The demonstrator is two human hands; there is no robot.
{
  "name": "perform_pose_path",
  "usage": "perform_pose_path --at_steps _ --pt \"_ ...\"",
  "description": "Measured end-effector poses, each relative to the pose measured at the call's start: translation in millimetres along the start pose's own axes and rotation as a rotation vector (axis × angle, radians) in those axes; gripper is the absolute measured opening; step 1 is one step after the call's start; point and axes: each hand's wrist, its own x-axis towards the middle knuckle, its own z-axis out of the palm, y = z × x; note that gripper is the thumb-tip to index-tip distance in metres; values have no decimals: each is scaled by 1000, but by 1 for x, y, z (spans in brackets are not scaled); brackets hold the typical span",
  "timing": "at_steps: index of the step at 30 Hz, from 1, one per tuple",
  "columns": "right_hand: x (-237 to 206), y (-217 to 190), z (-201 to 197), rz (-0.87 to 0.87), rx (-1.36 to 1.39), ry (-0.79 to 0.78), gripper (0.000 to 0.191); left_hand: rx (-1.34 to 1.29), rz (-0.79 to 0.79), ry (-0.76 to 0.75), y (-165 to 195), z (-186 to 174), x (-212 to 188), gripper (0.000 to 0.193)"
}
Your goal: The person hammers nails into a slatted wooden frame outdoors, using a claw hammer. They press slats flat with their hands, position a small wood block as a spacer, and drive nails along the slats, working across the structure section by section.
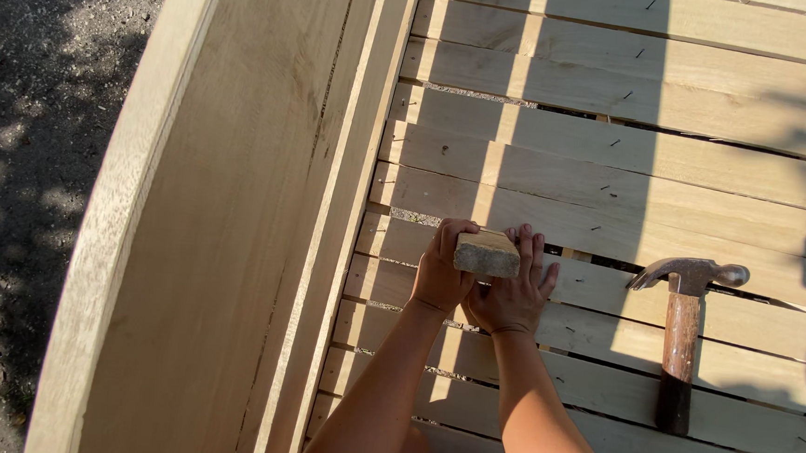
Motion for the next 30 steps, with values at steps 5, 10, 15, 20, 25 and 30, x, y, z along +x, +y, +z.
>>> perform_pose_path --at_steps 5,10,15,20,25,30 --pt "-3 2 4 -14 30 47 96 4 -20 -19 0 6 -6 40" --pt "-6 2 -1 8 40 40 94 48 -48 -42 -2 10 -4 40" --pt "-7 1 -8 36 -74 -52 91 66 -39 -50 -2 11 -6 45" --pt "-6 1 -14 51 14 -106 101 130 -22 -53 0 17 -10 47" --pt "-7 3 -18 60 -25 -170 103 163 -15 -40 6 20 -13 50" --pt "-10 6 -19 80 -37 -241 104 108 -27 -30 7 18 -13 53"
